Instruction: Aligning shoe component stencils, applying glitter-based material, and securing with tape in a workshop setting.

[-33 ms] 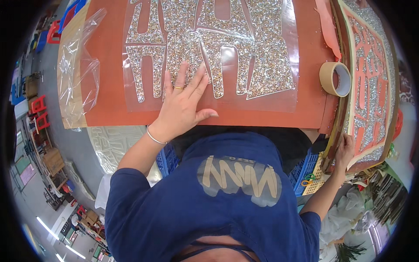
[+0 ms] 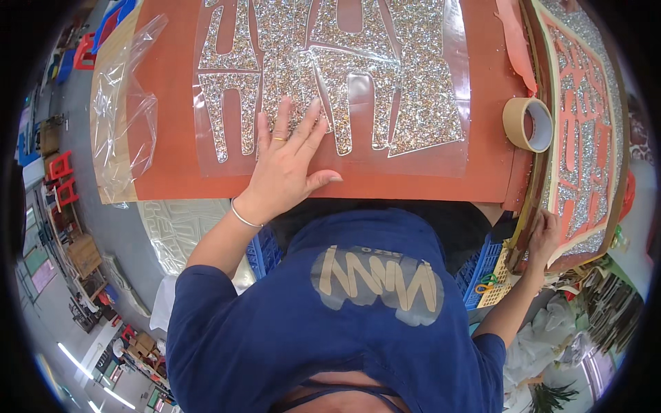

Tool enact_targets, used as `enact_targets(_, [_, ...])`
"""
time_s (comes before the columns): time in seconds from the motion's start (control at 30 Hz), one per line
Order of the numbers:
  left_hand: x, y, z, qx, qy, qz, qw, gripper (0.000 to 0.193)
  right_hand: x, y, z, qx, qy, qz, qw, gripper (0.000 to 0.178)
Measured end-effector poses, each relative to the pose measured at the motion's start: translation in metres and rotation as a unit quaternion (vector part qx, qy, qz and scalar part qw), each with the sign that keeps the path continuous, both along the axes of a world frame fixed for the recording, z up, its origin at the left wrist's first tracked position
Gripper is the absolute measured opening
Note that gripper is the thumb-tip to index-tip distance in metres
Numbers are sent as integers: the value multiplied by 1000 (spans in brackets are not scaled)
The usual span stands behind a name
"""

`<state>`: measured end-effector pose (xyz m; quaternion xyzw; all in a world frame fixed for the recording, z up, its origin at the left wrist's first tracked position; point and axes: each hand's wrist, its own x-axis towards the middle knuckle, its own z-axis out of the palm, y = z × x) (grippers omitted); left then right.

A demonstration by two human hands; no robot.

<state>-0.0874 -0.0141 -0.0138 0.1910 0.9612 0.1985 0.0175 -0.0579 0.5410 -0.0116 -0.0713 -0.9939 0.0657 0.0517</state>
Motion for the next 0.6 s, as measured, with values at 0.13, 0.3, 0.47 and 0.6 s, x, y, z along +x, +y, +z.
enact_targets(0.13, [14,6,-3,35,26,40,998,72,-22,-70,24,-2,173,41,984,11])
enact_targets(0.3, [28,24,-13,62,53,46,996,65,-54,-245,10,-178,82,286,938,15])
enact_targets(0.47, [34,29,-16,65,51,68,994,61,-72,-340,-11,-254,93,480,835,20])
enact_targets(0.6, [37,29,-17,59,51,70,994,61,-78,-350,-13,-219,99,515,823,27])
